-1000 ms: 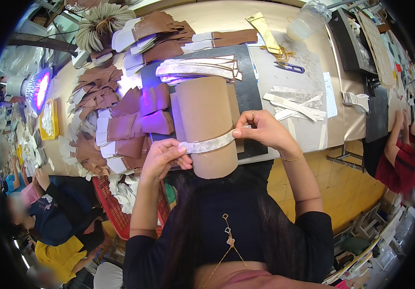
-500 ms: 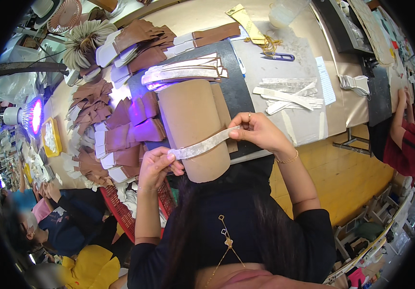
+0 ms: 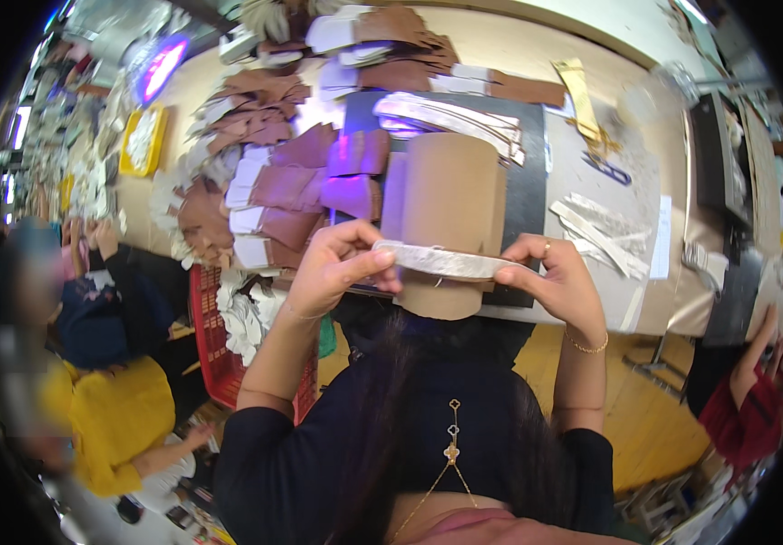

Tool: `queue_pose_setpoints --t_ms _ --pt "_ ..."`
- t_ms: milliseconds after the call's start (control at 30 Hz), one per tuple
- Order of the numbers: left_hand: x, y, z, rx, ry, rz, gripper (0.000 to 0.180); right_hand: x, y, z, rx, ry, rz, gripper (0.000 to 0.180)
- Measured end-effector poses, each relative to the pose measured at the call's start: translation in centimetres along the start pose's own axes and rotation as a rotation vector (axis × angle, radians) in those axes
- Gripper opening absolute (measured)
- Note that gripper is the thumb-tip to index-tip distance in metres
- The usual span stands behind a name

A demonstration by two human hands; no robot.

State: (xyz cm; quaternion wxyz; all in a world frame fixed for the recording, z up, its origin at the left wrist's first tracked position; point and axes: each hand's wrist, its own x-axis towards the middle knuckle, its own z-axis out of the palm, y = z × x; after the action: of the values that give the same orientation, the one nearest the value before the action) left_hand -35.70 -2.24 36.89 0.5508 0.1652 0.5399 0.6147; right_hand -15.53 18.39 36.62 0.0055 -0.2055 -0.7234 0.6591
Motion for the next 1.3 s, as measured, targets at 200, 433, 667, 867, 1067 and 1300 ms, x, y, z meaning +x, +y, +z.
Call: queue_pose_setpoints --t_ms 200,433,667,867,1067,1300 --pt "-0.2 0.1 0.2 -0.048 0.029 0.029 0.016 0.5 -1.7 1.8 -0.381 0.382 -0.231 0.029" --pt "-0.4 -0.2 -0.2 -0.146 -0.059 -0.031 0.016 2.5 -4.2 6.1 -0.731 0.311 -0.704 0.036" --pt "0.3 -1.6 -0.9 -0.539 -0.2 -0.126 0.016 3.6 -3.0 7.6 -0.571 0.345 -0.75 0.029" --pt "1.5 -0.3 -0.8 -0.386 -0.106 -0.109 0.016 2.3 -1.6 4.9 -0.178 0.118 -0.714 0.028" --pt "5.5 6.2 0.9 0.053 -0.164 0.099 0.018 -2.6 1.0 -2.1 0.181 0.619 -0.5 0.011" --pt "13.5 10.7 7.8 0.093 -0.414 0.3 0.026 -7.5 3.4 -5.0 -0.162 0.973 -0.08 0.012"
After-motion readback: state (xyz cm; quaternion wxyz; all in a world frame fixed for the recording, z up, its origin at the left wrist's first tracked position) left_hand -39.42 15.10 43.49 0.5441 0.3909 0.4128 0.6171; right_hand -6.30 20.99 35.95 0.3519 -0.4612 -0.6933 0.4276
